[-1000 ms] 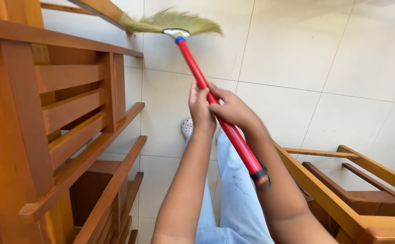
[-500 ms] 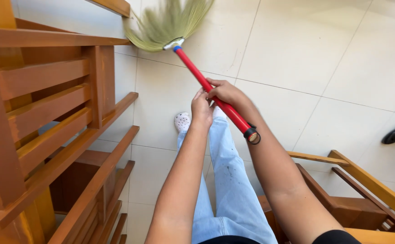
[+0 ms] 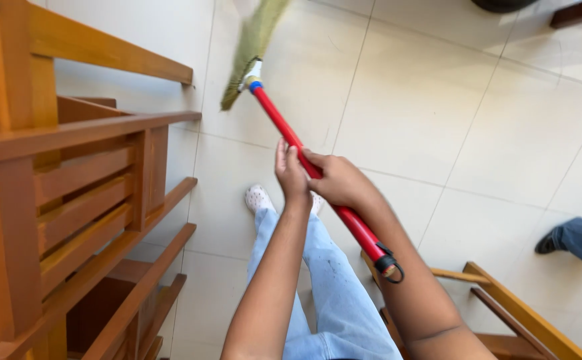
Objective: The recorder sweeps the tiled floor between restaurant tables using a broom and a dustpan.
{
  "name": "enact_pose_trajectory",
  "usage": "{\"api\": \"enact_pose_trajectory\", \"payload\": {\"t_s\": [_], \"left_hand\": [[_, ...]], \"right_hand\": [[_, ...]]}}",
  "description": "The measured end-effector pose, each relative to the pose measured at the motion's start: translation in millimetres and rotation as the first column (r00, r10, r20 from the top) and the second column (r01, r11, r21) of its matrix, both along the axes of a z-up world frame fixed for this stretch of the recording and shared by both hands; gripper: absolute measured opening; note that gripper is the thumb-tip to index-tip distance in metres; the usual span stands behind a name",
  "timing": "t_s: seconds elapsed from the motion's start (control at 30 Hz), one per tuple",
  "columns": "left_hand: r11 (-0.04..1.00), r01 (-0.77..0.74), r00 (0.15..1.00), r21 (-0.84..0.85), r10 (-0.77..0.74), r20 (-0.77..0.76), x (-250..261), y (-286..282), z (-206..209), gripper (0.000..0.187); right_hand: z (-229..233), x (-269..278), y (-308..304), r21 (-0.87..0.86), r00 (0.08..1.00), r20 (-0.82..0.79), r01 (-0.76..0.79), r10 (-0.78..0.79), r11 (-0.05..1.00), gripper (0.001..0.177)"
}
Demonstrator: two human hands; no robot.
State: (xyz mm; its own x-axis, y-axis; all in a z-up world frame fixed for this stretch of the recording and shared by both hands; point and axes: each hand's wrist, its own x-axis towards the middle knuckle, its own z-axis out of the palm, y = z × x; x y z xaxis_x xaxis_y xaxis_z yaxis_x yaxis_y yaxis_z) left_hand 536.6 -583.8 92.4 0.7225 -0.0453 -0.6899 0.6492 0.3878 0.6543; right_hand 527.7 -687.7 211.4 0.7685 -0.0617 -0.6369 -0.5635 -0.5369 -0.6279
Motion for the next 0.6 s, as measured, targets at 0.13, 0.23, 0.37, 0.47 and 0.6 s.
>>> {"api": "enact_pose_trajectory", "payload": {"t_s": [0.13, 0.23, 0.37, 0.47, 0.6], "left_hand": [[0.988, -0.146, 0.987, 0.053, 0.149, -0.062, 41, 37, 1, 0.055], [0.981, -0.189, 0.98, 0.05, 0.185, 0.073, 74, 55, -26, 0.055], [0.986, -0.124, 0.974, 0.111, 0.143, -0.175, 87, 61, -78, 0.055], [0.998, -0.069, 0.963, 0.001, 0.067, -0.263, 77, 48, -107, 0.051], [0.991, 0.133, 0.986, -0.01, -0.134, -0.101, 98, 30, -71, 0.039]], "right_hand": [[-34, 71, 30, 0.106, 0.998, 0.044, -0.038, 0.033, 0.994, 0.07], [-82, 126, 57, 0.175, 0.999, -0.042, -0.014, 0.021, 0.985, 0.068], [-179, 140, 65, 0.076, 0.979, -0.165, -0.109, 0.12, 0.991, 0.057], [-189, 133, 43, -0.013, 0.954, -0.248, -0.178, 0.169, 0.984, 0.049], [-147, 122, 8, 0.0, 0.944, -0.306, -0.132, 0.126, 0.991, 0.046]]}}
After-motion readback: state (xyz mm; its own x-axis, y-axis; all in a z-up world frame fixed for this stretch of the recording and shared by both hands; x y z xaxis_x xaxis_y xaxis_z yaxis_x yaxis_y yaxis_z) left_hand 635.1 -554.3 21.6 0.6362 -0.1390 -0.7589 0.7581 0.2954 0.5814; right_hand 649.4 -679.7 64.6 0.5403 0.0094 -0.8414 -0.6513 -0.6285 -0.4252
